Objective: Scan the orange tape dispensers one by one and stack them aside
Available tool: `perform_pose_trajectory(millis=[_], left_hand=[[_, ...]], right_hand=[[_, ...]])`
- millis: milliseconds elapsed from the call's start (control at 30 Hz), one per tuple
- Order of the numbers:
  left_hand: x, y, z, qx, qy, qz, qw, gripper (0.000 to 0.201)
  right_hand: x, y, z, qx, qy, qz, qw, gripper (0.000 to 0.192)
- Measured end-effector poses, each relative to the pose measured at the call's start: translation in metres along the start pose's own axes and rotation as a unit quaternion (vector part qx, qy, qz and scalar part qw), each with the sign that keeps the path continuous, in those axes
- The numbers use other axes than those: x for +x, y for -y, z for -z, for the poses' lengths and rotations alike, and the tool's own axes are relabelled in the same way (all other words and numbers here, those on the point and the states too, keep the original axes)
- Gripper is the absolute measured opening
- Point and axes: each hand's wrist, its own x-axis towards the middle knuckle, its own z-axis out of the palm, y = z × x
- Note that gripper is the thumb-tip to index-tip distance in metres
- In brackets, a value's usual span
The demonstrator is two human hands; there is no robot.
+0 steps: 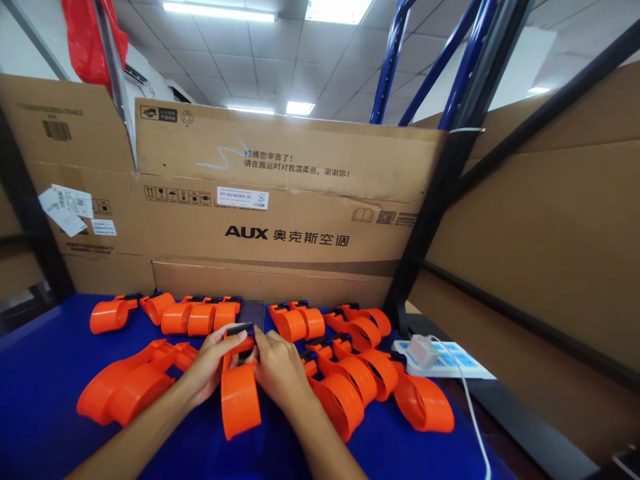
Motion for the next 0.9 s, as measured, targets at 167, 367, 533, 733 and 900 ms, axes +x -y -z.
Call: perform_pose_trajectory(millis=[167, 367, 533, 733, 900], left_hand=[[-0.002, -0.001, -0.001, 0.001, 0.002, 0.002, 1.000, 0.032], [-0.005, -0.002, -0.004, -0.008, 0.000, 0.002, 1.000, 0.034], [0.001, -0.005, 0.002, 0.007, 0.011, -0.014, 1.000, 0.034], [0.006, 0.004, 0.008, 0.097, 0.032, -0.072, 0.992, 0.039], [0.003, 0.006, 0.006, 0.129, 0.053, -0.087, 0.986, 0.035]], right_hand=[[-0.002, 0.001, -0.006, 0.025, -0.025, 0.003, 0.999, 0.051], [-0.004, -0.001, -0.009, 0.037, -0.035, 0.019, 0.999, 0.052], [0.001, -0.011, 0.001, 0.046, -0.050, 0.076, 0.995, 0.046], [0.002, -0.017, 0.010, 0.054, -0.083, 0.098, 0.990, 0.032], [0.000, -0.012, 0.003, 0.074, -0.096, 0.071, 0.990, 0.024]])
